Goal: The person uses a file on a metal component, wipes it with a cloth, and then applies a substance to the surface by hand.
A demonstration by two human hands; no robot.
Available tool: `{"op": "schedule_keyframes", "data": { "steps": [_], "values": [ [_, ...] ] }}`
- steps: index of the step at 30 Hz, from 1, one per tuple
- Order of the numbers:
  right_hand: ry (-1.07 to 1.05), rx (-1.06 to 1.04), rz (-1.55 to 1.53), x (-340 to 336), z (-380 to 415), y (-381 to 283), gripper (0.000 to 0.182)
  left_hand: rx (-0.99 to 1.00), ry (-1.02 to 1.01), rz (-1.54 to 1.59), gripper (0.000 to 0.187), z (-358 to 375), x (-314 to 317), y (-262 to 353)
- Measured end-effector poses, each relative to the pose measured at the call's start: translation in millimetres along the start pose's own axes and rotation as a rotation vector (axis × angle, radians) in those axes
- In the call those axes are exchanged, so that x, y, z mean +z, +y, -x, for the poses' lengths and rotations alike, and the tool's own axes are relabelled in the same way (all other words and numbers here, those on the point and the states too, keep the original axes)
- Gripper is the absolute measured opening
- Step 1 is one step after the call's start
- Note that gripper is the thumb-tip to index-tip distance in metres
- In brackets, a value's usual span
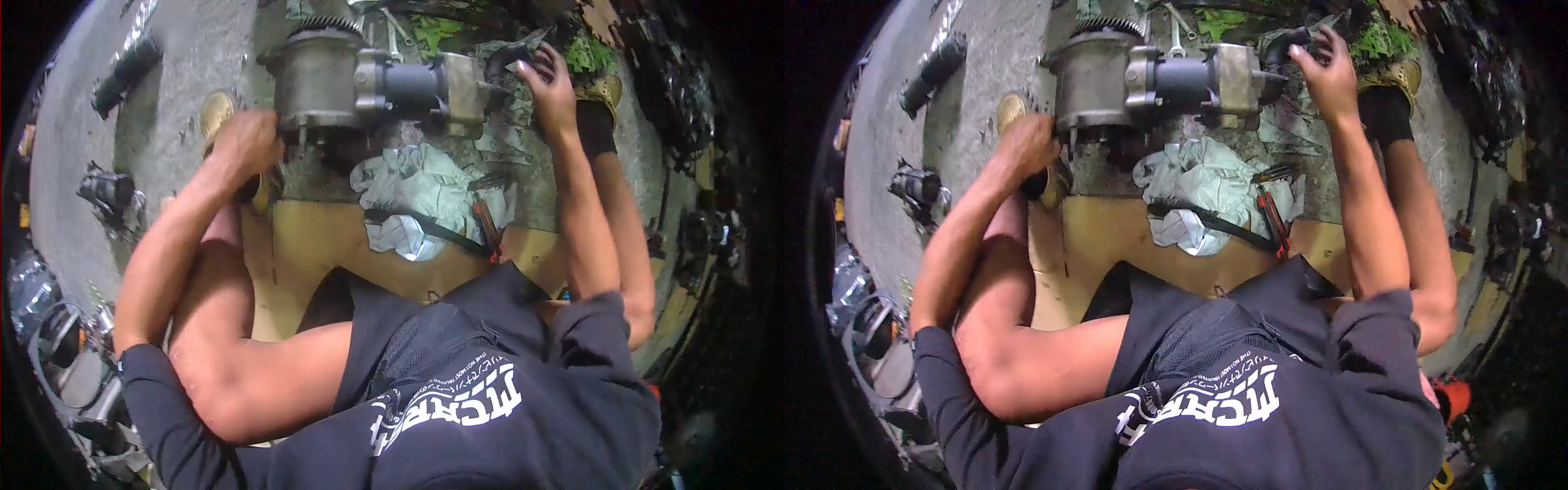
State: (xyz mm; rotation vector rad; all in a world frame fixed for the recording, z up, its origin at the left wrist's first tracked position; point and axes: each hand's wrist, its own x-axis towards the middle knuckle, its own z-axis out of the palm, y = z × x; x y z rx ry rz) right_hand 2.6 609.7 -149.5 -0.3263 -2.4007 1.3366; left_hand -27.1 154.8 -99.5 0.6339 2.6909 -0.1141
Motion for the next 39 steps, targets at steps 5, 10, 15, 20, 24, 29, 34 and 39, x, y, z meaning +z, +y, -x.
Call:
{"op": "schedule_keyframes", "data": {
  "steps": [5, 10, 15, 20, 24, 29, 34, 39],
  "values": [
    [-0.653, 0.024, 0.237, -27.6, 153.4, -53.5, 0.045, 0.174, 0.151, -0.016, 0.023, 1.7, 10.9, -4.2],
    [-0.992, -0.07, 0.694, -5.5, 237.8, -29.7, 0.035, 0.12, 0.061, 0.038, 0.025, -5.4, 7.6, -4.2],
    [-1.08, -0.098, 0.894, 10.2, 224.6, -24.3, 0.024, 0.043, -0.024, -0.034, 0.028, -5.2, -3.3, 2.1],
    [-0.871, -0.121, 0.692, -18.6, 217.0, -49.8, 0.052, -0.003, -0.032, -0.039, 0.028, -5.3, -4.3, 2.0],
    [-0.793, -0.032, 0.471, -39.6, 212.0, -75.0, 0.034, -0.003, -0.078, -0.058, 0.029, -10.3, -3.1, 1.7],
    [-0.573, -0.141, 0.215, -52.3, 222.1, -81.0, 0.041, 0.008, -0.081, -0.054, 0.028, -9.9, 0.1, -2.8],
    [-0.577, -0.045, 0.075, -50.0, 210.8, -88.6, 0.05, 0.041, -0.034, -0.05, 0.027, -7.6, 0.7, -4.9],
    [-0.473, 0.022, 0.107, -54.4, 193.6, -116.5, 0.056, 0.017, -0.057, -0.091, 0.024, -5.3, -1.1, -0.4]
  ]
}}
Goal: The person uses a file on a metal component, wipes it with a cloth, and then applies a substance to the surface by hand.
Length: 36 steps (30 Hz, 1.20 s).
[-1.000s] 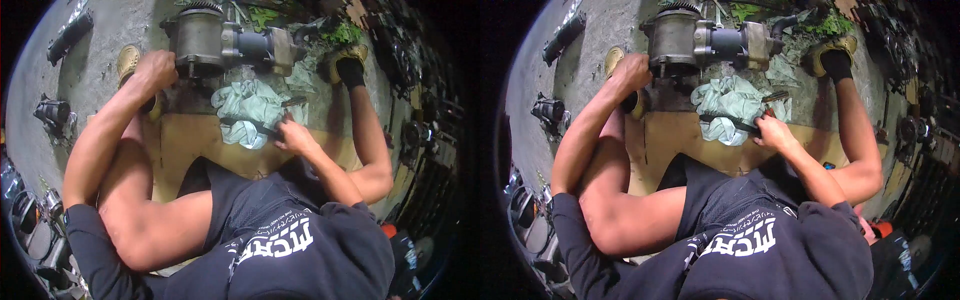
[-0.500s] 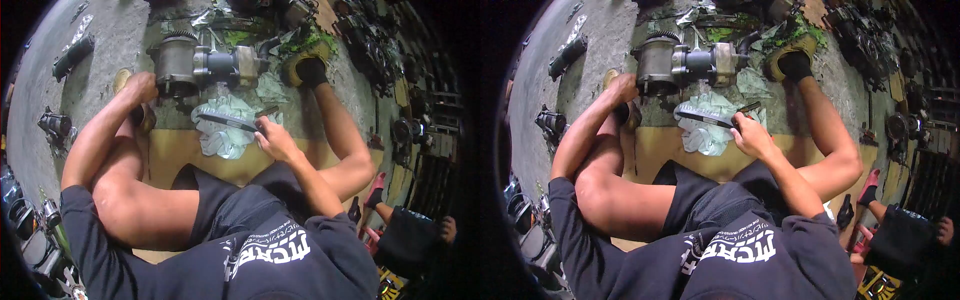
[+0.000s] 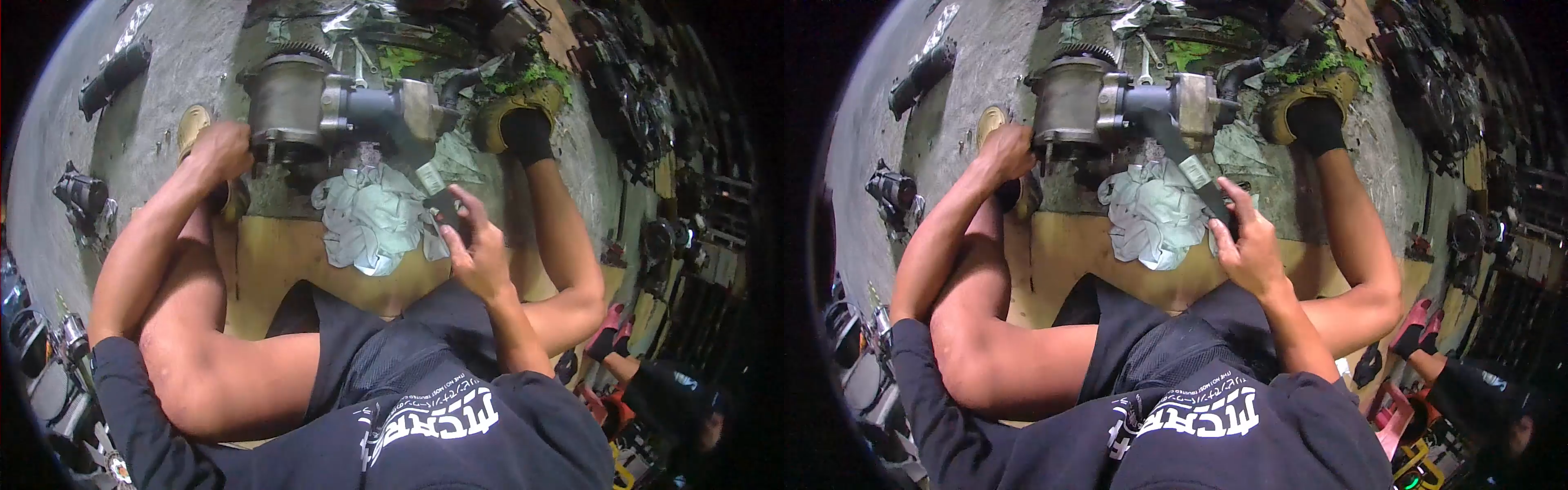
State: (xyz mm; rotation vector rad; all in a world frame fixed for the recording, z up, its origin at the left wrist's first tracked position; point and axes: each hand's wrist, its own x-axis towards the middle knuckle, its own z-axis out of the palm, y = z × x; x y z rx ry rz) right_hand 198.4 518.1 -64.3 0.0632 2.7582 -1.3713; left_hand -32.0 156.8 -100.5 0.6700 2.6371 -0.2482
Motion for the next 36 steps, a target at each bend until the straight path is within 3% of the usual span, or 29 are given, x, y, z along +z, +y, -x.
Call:
{"op": "schedule_keyframes", "data": {
  "steps": [2, 4, 7, 11, 12, 13, 15, 16, 18, 20, 24, 26, 27, 28, 30, 32, 34, 36],
  "values": [
    [0.094, 0.09, -0.167, -6.7, -2.3, -15.8, 0.058, 0.0, 0.027, 0.019, 0.023, 1.3, 3.6, -0.4],
    [0.024, 0.206, -0.136, -20.5, -4.0, -46.4, 0.062, 0.002, 0.05, 0.041, 0.022, 2.9, 6.3, 0.1],
    [0.092, -0.008, 0.07, -22.6, -9.2, -68.4, 0.06, 0.006, 0.083, 0.036, 0.022, 5.9, 1.6, 4.1],
    [-0.025, 0.096, 0.345, -10.3, -27.3, -79.6, 0.055, -0.064, -0.04, 0.088, 0.023, 2.3, -5.0, 6.7],
    [-0.095, 0.166, 0.365, 3.6, -42.6, -65.3, 0.055, -0.045, -0.01, 0.092, 0.023, 2.1, -3.9, 6.0],
    [-0.133, 0.073, 0.587, 21.9, -65.0, -33.4, 0.053, -0.021, 0.018, 0.094, 0.023, 2.6, -3.3, 5.4],
    [0.024, 0.184, 0.65, 36.9, -145.0, -4.7, 0.048, -0.011, 0.028, 0.08, 0.023, 0.3, 0.5, 4.1],
    [0.056, -0.031, 0.671, 19.4, -196.5, 36.8, 0.041, -0.016, 0.043, 0.071, 0.022, -0.4, 2.0, 4.8],
    [-0.101, 0.097, 0.657, -33.9, -233.1, -11.7, 0.04, 0.011, 0.034, 0.074, 0.021, 5.6, 4.0, 9.1],
    [0.207, -0.11, 0.666, -60.2, -215.7, -38.3, 0.042, -0.007, 0.064, 0.069, 0.021, -0.6, -2.0, -4.3],
    [0.263, 0.004, 0.301, -60.9, -119.1, -86.6, 0.044, -0.013, 0.061, 0.112, 0.021, -0.2, 7.1, 1.7],
    [0.092, 0.226, 0.297, -36.5, -92.4, -86.6, 0.048, 0.001, 0.068, 0.103, 0.021, 1.6, 1.9, 4.1],
    [-0.01, 0.112, 0.404, -15.0, -98.9, -54.8, 0.048, -0.004, 0.072, 0.091, 0.021, 1.0, -0.3, 1.3],
    [-0.105, 0.007, 0.509, 6.4, -116.1, -18.4, 0.048, -0.029, 0.032, 0.078, 0.021, -0.2, -1.1, -0.1],
    [-0.041, 0.084, 0.589, 15.4, -185.4, 21.8, 0.045, 0.024, 0.035, 0.139, 0.021, -2.7, 4.1, -1.4],
    [-0.257, 0.19, 0.798, -23.3, -244.5, 5.0, 0.046, 0.006, 0.01, 0.096, 0.027, -4.0, 7.0, -4.7],
    [-0.081, 0.136, 0.694, -55.8, -234.9, -47.1, 0.051, 0.057, 0.111, 0.093, 0.027, 0.7, 19.1, -9.1],
    [0.182, -0.193, 0.633, -80.4, -208.6, -52.2, 0.05, 0.077, 0.197, 0.11, 0.027, 1.2, 24.0, -11.9]
  ]
}}
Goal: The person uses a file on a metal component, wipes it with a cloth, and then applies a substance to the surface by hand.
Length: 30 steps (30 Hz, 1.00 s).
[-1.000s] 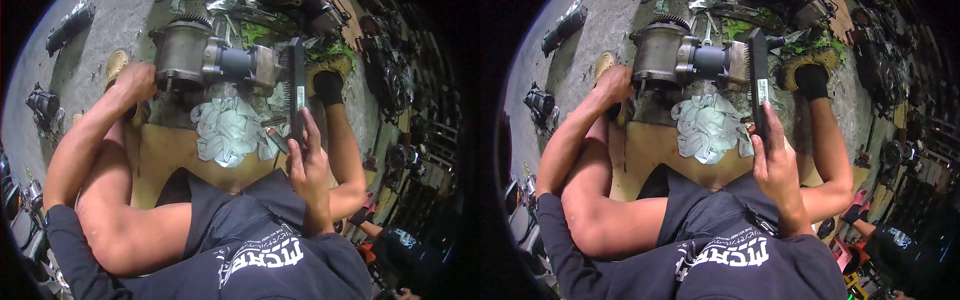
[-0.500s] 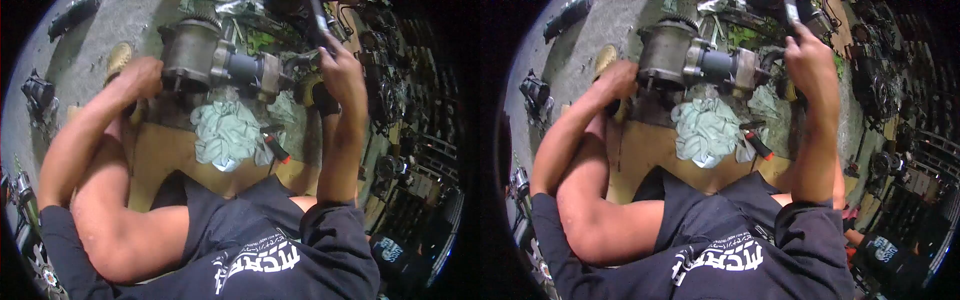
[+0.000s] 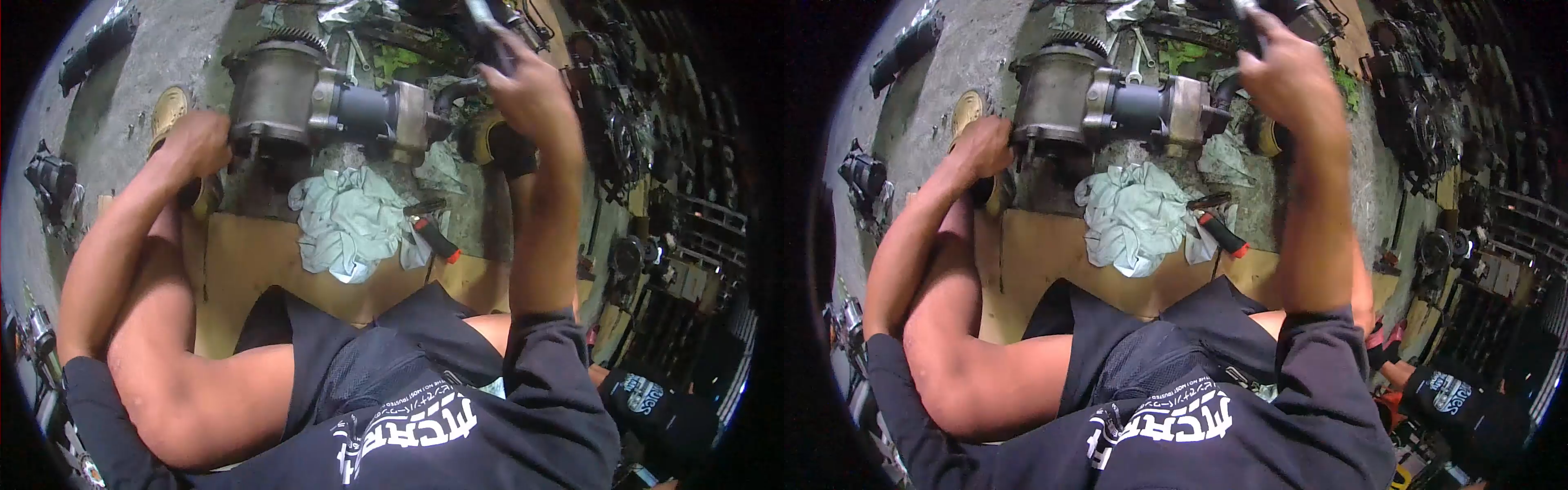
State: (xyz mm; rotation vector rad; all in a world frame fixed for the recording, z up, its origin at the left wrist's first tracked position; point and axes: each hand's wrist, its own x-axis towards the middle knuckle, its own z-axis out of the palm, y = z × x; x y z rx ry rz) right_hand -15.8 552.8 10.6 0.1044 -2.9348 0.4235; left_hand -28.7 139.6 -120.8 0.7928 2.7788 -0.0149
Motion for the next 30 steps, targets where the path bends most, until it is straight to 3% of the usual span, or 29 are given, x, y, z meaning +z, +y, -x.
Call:
{"op": "schedule_keyframes", "data": {
  "steps": [4, 8, 10, 12, 14, 16, 18, 20, 22, 23, 24, 25, 27, 28, 30],
  "values": [
    [-0.01, 0.06, -0.232, -53.5, 51.9, -16.8, 0.055, -0.063, -0.118, -0.048, 0.025, -4.0, -5.2, 5.5],
    [-0.126, 0.044, -0.208, -65.9, 75.5, -23.4, 0.055, -0.081, -0.088, -0.025, 0.024, -1.2, -6.2, 9.0],
    [-0.401, 0.014, -0.145, -53.6, 72.6, -22.5, 0.058, -0.091, -0.105, -0.014, 0.023, -2.4, -6.8, 10.7],
    [-0.594, -0.088, 0.116, 8.0, 47.1, -16.7, 0.059, -0.095, -0.118, -0.021, 0.023, -5.0, -10.0, 7.1],
    [-0.44, -0.027, 0.099, 85.0, 11.4, -0.8, 0.056, -0.069, -0.148, 0.002, 0.022, -6.7, -5.2, 4.5],
    [-0.756, -0.014, -0.079, 54.6, -36.7, 15.7, 0.056, -0.089, -0.154, 0.0, 0.022, -7.1, -6.6, 5.1],
    [-0.698, 0.063, -0.078, 7.1, -41.6, 2.3, 0.055, -0.109, -0.17, 0.005, 0.022, -5.4, -7.2, 5.5],
    [-0.499, 0.111, -0.217, -32.8, -18.7, -8.9, 0.056, -0.069, -0.103, -0.002, 0.023, -2.0, -7.0, 5.7],
    [-0.519, 0.137, -0.275, -32.9, 14.7, 5.0, 0.057, -0.076, -0.138, 0.016, 0.022, -4.6, -7.8, 9.9],
    [-0.515, 0.156, -0.338, -26.1, 24.1, 10.3, 0.059, -0.083, -0.155, 0.017, 0.022, -7.2, -11.3, 9.3],
    [-0.656, 0.22, -0.084, -7.4, 28.5, -8.5, 0.061, -0.092, -0.149, 0.009, 0.022, -8.2, -14.7, 9.8],
    [-0.654, 0.093, 0.003, 32.7, 33.4, -15.3, 0.061, -0.099, -0.164, -0.01, 0.022, -8.5, -16.9, 11.7],
    [-0.268, -0.095, 0.074, 102.3, 22.8, 0.7, 0.059, -0.092, -0.17, 0.003, 0.022, -6.5, -10.5, 9.8],
    [-0.615, 0.194, 0.023, 69.3, -4.2, -21.4, 0.056, -0.06, -0.098, 0.008, 0.022, -5.1, -3.1, 4.4],
    [-0.619, 0.219, 0.051, 54.2, -31.0, -5.9, 0.048, -0.051, -0.037, -0.004, 0.022, -2.3, -0.3, 3.7]
  ]
}}
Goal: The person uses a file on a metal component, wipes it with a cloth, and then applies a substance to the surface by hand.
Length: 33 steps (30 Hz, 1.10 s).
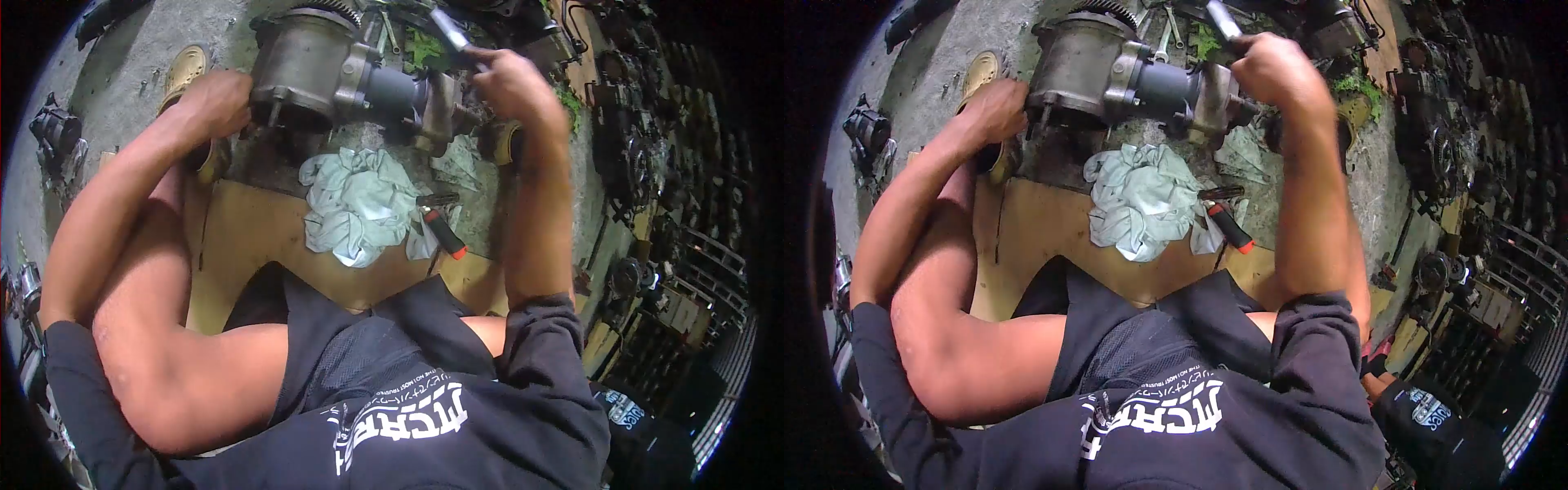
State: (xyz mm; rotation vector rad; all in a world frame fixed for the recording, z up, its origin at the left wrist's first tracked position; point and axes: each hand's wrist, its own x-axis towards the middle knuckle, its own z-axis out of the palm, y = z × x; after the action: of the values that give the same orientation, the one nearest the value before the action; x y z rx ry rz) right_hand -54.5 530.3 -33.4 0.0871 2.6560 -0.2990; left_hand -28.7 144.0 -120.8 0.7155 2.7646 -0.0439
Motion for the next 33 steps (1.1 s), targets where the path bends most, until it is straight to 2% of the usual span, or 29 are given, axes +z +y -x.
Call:
{"op": "schedule_keyframes", "data": {
  "steps": [1, 2, 3, 5, 6, 8, 10, 11, 12, 14, 15, 17, 18, 20, 21, 23, 24, 25, 26, 27, 28, 30, 32, 33],
  "values": [
    [0.141, -0.162, -0.026, -15.2, 12.3, 12.0, 0.05, -0.007, 0.007, 0.002, 0.022, -1.5, -3.8, 1.0],
    [0.281, -0.337, -0.05, -24.6, 30.5, 16.5, 0.054, -0.015, -0.07, -0.007, 0.023, -3.1, -9.8, 2.2],
    [0.274, -0.352, -0.046, -22.6, 49.7, 11.9, 0.054, -0.021, -0.158, -0.011, 0.023, -1.8, -11.3, 3.5],
    [0.162, -0.088, -0.504, -15.5, 94.5, 10.6, 0.054, -0.03, -0.132, -0.007, 0.023, -1.3, -7.6, 7.0],
    [0.163, -0.008, -0.417, 3.8, 102.7, -3.4, 0.054, -0.034, -0.089, -0.018, 0.022, -4.3, -8.8, 6.2],
    [0.373, -0.287, 0.091, 77.2, 53.0, 10.4, 0.056, -0.059, -0.083, 0.003, 0.022, -5.6, -10.7, 3.3],
    [0.231, -0.049, -0.126, 61.2, 17.0, 6.6, 0.051, -0.043, -0.1, 0.018, 0.022, -5.9, -4.9, 3.2],
    [-0.021, 0.07, -0.366, 34.4, 6.3, 8.0, 0.048, -0.03, -0.08, 0.008, 0.022, -5.0, -3.4, 1.6],
    [0.102, -0.09, -0.158, 25.7, -8.5, 27.4, 0.048, -0.014, -0.059, -0.001, 0.022, -5.6, -3.6, 1.1],
    [0.359, -0.25, -0.194, -2.6, 28.3, 32.0, 0.047, 0.0, -0.01, 0.002, 0.022, -0.7, -4.8, 4.5],
    [0.357, -0.266, -0.191, -7.2, 51.7, 23.4, 0.047, 0.01, 0.024, 0.009, 0.022, 3.4, -3.5, 4.9],
    [0.152, -0.043, -0.565, -5.4, 98.8, 11.7, 0.048, -0.008, -0.012, 0.014, 0.022, 1.8, -6.5, 9.7],
    [0.179, -0.05, -0.436, 15.9, 99.2, 9.3, 0.051, -0.018, -0.031, 0.004, 0.022, -1.4, -10.5, 8.8],
    [0.434, -0.433, -0.041, 90.1, 37.7, 22.3, 0.055, -0.064, -0.097, -0.002, 0.022, -8.1, -15.1, 4.7],
    [0.327, -0.293, -0.064, 81.6, 25.4, 15.7, 0.055, -0.102, -0.169, 0.007, 0.023, -10.0, -15.0, 8.3],
    [0.071, -0.086, -0.079, 29.3, 17.1, -1.5, 0.053, -0.078, -0.138, 0.015, 0.023, -6.8, -13.5, 5.7],
    [0.075, 0.001, -0.204, 16.3, 15.5, 4.1, 0.053, -0.048, -0.121, 0.03, 0.023, -3.8, -10.2, 3.7],
    [0.219, -0.136, -0.216, 6.1, 27.8, 17.1, 0.052, -0.034, 0.039, 0.022, 0.022, 3.9, -1.8, 5.1],
    [0.361, -0.289, -0.223, -0.6, 41.9, 26.2, 0.051, -0.049, 0.05, 0.019, 0.022, -0.4, -0.4, -2.5],
    [0.348, -0.296, -0.221, -1.5, 60.4, 24.0, 0.051, -0.029, -0.008, 0.011, 0.023, -1.9, 1.2, -4.0],
    [0.307, -0.212, -0.349, -2.4, 86.2, 22.9, 0.051, 0.002, -0.069, 0.005, 0.024, -2.1, 4.0, -2.2],
    [0.217, -0.068, -0.566, 6.4, 117.1, 17.2, 0.054, -0.012, -0.033, -0.001, 0.023, -5.4, 2.2, -3.3],
    [0.085, -0.083, -0.132, 41.9, 84.1, 19.4, 0.055, 0.004, 0.068, 0.021, 0.022, -5.0, 3.6, -2.7],
    [0.251, -0.146, -0.164, 75.3, 42.3, 24.9, 0.055, 0.02, 0.065, 0.012, 0.022, -4.8, 1.6, -3.4]
  ]
}}
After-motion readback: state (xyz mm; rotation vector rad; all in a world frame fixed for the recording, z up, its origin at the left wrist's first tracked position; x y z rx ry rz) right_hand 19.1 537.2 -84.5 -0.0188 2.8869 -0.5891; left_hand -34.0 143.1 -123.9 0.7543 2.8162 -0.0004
